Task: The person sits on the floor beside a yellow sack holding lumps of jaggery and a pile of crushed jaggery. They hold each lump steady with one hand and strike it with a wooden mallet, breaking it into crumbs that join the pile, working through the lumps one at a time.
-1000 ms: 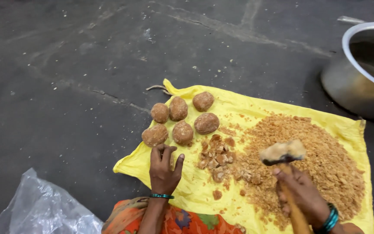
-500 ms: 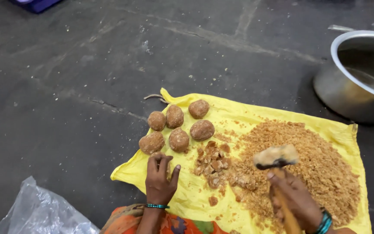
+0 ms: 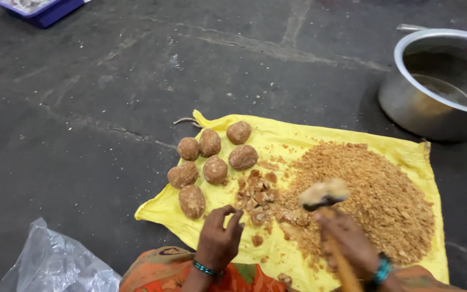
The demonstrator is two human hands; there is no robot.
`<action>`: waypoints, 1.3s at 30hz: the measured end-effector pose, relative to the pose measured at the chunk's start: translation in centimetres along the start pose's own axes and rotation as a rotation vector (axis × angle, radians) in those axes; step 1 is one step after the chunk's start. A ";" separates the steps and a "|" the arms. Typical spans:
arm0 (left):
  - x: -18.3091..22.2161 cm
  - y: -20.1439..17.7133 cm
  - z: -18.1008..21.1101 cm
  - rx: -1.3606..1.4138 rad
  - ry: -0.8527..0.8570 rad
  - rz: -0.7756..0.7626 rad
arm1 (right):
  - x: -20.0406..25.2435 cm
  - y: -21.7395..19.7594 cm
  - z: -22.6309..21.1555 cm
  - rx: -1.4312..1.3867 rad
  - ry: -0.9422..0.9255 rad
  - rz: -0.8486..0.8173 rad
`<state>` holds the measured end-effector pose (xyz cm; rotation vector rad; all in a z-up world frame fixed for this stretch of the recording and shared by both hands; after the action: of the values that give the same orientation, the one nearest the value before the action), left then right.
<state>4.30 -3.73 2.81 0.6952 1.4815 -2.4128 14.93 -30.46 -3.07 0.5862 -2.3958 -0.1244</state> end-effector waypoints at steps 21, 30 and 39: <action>7.4 15.0 7.3 -0.003 0.086 -0.869 | -1.9 0.9 5.9 0.198 0.241 -0.011; 3.8 16.5 3.6 0.208 -0.242 -0.699 | 2.7 -1.1 -1.0 -0.096 -0.062 -0.051; 5.6 11.4 7.3 -0.092 -0.242 -0.086 | -2.8 -3.9 5.3 -0.055 0.121 0.050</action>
<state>2.30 -15.15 -6.10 0.3132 1.5367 -2.3723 15.04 -33.02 -9.76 0.4936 -2.2806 -0.1285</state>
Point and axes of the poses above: each hand's wrist, its own x-axis away from the middle knuckle, its own y-axis out of the palm, z = x × y, the point moved 6 cm from there along -x, towards the middle knuckle, and after that the axes turned 7 degrees about -z, right-handed, at the moved point
